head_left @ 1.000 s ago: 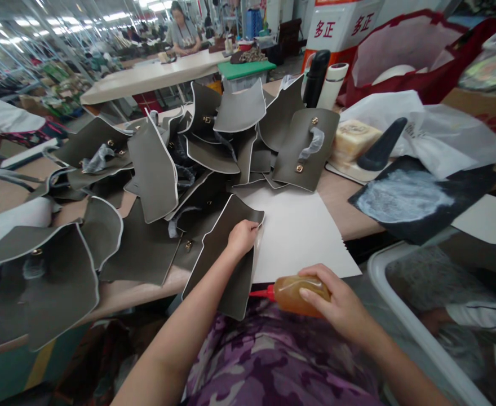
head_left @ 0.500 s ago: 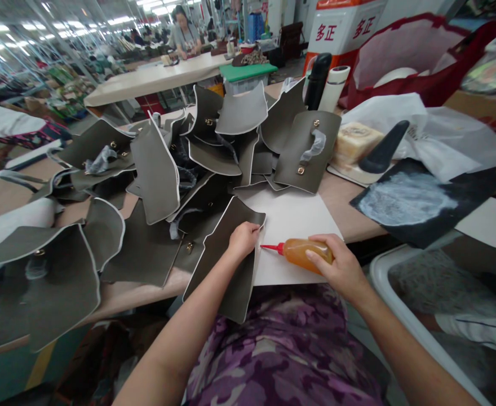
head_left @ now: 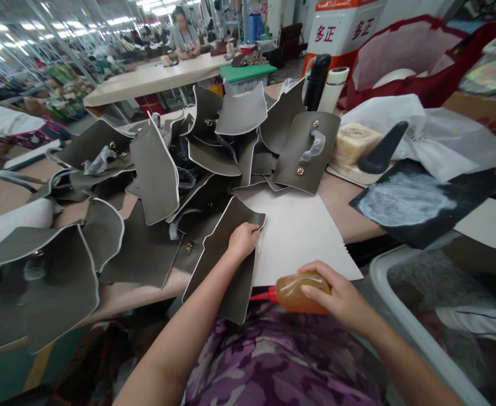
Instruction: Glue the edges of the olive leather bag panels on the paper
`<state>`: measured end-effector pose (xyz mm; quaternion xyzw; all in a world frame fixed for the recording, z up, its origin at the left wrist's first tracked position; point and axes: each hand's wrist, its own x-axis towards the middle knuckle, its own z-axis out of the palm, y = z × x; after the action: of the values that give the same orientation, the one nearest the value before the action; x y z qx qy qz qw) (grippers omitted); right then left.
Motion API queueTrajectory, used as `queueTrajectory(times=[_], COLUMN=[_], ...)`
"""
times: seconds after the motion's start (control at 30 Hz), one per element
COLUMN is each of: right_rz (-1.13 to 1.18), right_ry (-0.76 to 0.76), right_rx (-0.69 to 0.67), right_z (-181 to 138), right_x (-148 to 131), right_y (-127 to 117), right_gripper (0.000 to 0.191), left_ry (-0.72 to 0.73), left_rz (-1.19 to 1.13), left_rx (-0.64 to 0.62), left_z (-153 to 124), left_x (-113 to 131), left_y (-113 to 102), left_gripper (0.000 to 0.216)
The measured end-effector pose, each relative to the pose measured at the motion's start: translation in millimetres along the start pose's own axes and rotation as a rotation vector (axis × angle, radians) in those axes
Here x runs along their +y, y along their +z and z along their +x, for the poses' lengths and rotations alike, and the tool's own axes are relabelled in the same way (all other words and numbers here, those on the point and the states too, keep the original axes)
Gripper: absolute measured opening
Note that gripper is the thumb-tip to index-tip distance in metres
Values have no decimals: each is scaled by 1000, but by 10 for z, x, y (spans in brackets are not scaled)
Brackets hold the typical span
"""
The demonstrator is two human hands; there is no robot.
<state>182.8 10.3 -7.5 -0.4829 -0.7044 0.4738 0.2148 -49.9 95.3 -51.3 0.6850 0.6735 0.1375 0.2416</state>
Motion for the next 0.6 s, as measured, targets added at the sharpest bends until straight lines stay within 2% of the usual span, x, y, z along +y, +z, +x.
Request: queueTrajectory(times=[0.1, 0.2, 0.27, 0.33, 0.4, 0.53, 0.6], right_rz=[218, 585, 867, 1103, 1224, 1201, 1070], right_ry=[123, 209, 224, 199, 151, 101, 78], right_rx=[112, 362, 470, 450, 360, 243, 339], right_z=[108, 249, 333, 400, 454, 606, 729], right_x=[160, 337, 413, 436, 418, 368, 382], right_y=[-207, -365, -383, -335, -255, -127, -100], right_gripper=[28, 29, 26, 29, 35, 38, 42], left_ry=[25, 66, 111, 181, 261, 370, 427], left_rz=[1, 2, 8, 18, 33, 90, 164], left_rx=[22, 25, 5, -32, -75, -118, -137], left_z=[-13, -58, -125, -220, -324, -463, -489], left_x=[-23, -42, -42, -34, -30, -65, -79], left_y=[8, -13, -44, -75, -93, -93, -116], left_gripper=[30, 28, 25, 22, 21, 31, 32])
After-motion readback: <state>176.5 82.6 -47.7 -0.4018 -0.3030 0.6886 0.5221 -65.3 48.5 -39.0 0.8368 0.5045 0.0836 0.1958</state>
